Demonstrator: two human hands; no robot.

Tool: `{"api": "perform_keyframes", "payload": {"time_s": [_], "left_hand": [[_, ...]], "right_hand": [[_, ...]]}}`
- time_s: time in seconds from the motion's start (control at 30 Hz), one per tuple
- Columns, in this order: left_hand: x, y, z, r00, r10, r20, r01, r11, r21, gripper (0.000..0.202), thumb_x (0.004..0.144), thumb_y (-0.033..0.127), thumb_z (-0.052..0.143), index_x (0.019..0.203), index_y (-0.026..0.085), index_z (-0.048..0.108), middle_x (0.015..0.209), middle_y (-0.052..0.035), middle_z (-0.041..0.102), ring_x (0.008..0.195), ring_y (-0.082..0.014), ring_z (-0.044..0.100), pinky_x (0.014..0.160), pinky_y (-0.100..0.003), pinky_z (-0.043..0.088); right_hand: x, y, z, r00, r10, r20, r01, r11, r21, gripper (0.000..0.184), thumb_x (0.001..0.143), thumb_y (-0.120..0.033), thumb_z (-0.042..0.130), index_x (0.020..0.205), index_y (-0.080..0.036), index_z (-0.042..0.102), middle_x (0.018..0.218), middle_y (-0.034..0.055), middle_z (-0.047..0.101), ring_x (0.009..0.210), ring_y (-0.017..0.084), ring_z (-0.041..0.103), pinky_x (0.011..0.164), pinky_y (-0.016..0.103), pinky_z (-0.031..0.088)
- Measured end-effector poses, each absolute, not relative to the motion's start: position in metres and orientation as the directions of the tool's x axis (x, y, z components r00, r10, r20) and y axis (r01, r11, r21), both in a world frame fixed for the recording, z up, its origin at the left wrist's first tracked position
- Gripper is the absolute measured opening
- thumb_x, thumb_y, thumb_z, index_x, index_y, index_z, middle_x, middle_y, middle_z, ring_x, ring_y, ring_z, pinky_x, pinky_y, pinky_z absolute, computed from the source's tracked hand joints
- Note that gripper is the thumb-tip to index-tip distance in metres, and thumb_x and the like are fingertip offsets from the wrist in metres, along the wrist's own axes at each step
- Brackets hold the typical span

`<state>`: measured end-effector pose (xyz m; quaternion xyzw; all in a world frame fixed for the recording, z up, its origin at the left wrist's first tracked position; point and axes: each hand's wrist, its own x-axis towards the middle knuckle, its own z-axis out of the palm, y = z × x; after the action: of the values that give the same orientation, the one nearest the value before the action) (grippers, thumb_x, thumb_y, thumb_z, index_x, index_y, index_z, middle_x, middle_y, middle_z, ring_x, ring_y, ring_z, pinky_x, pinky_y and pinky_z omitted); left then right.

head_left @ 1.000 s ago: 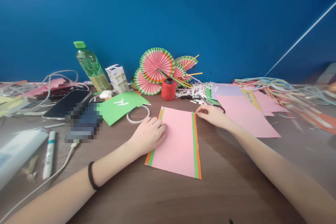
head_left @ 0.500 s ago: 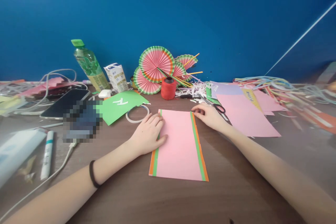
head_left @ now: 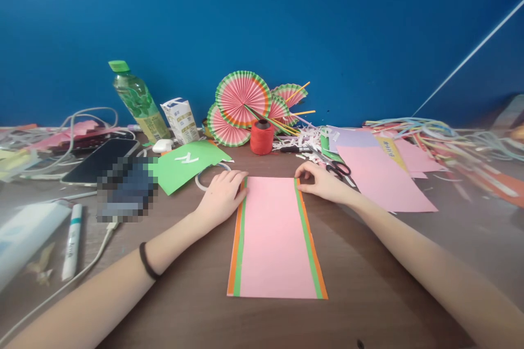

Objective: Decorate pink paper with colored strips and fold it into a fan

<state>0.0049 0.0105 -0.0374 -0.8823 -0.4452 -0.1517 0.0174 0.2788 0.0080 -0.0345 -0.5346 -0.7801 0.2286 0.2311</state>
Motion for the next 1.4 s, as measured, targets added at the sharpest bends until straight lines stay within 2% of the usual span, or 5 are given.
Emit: {"api": "perform_keyframes", "payload": {"time_s": [0.3,0.6,0.93,1.2,1.4], "left_hand": [[0.004,0.014,-0.036,0.542,0.807,0.236,0.76,-0.59,0.272,0.032,0.08,0.021,0.05,0.111,0.016,0.053,0.095,-0.0077,0.051,0.09,-0.0223,0.045,0.083,-0.038,0.04],[0.001,0.016,-0.023,0.534,0.809,0.245,0.696,-0.585,0.416,0.015,0.08,0.02,0.047,0.083,0.017,0.062,0.082,-0.0047,0.059,0.082,-0.0193,0.053,0.075,-0.031,0.042],[0.003,0.007,0.002,0.351,0.936,0.028,0.6,-0.248,0.761,0.018,0.081,0.032,0.045,0.081,0.018,0.057,0.056,0.0011,0.063,0.052,-0.0145,0.061,0.05,-0.023,0.046],[-0.003,-0.009,0.033,0.3,0.697,0.652,0.564,-0.681,0.467,0.018,0.085,0.028,0.044,0.088,0.018,0.059,0.102,-0.0036,0.066,0.095,-0.0152,0.06,0.08,-0.027,0.048],[-0.01,-0.023,0.053,0.385,0.633,0.672,0.655,-0.7,0.284,0.018,0.085,0.029,0.043,0.087,0.021,0.059,0.096,-0.0019,0.067,0.088,-0.0143,0.062,0.079,-0.026,0.047]], "right_hand": [[0.272,0.009,-0.041,-0.281,0.956,0.078,0.482,0.211,-0.851,0.029,0.066,-0.022,0.058,0.092,-0.019,0.046,0.077,-0.0014,0.051,0.064,0.011,0.049,0.064,0.026,0.043],[0.267,0.004,-0.029,-0.247,0.969,0.0,0.594,0.151,-0.79,0.013,0.07,-0.027,0.057,0.076,-0.016,0.06,0.07,0.0011,0.059,0.066,0.013,0.054,0.063,0.026,0.043],[0.254,-0.007,-0.006,-0.124,0.992,0.037,0.448,0.089,-0.89,0.009,0.075,-0.026,0.054,0.076,-0.017,0.049,0.062,-0.0013,0.058,0.044,0.012,0.059,0.041,0.021,0.042],[0.257,-0.03,0.017,-0.078,0.747,0.66,0.557,0.582,-0.593,0.009,0.083,-0.028,0.049,0.085,-0.024,0.057,0.1,0.005,0.065,0.095,0.021,0.061,0.078,0.038,0.05],[0.268,-0.041,0.031,-0.199,0.634,0.748,0.602,0.681,-0.417,0.004,0.079,-0.028,0.056,0.082,-0.026,0.058,0.091,0.0041,0.067,0.088,0.022,0.062,0.073,0.037,0.048]]}}
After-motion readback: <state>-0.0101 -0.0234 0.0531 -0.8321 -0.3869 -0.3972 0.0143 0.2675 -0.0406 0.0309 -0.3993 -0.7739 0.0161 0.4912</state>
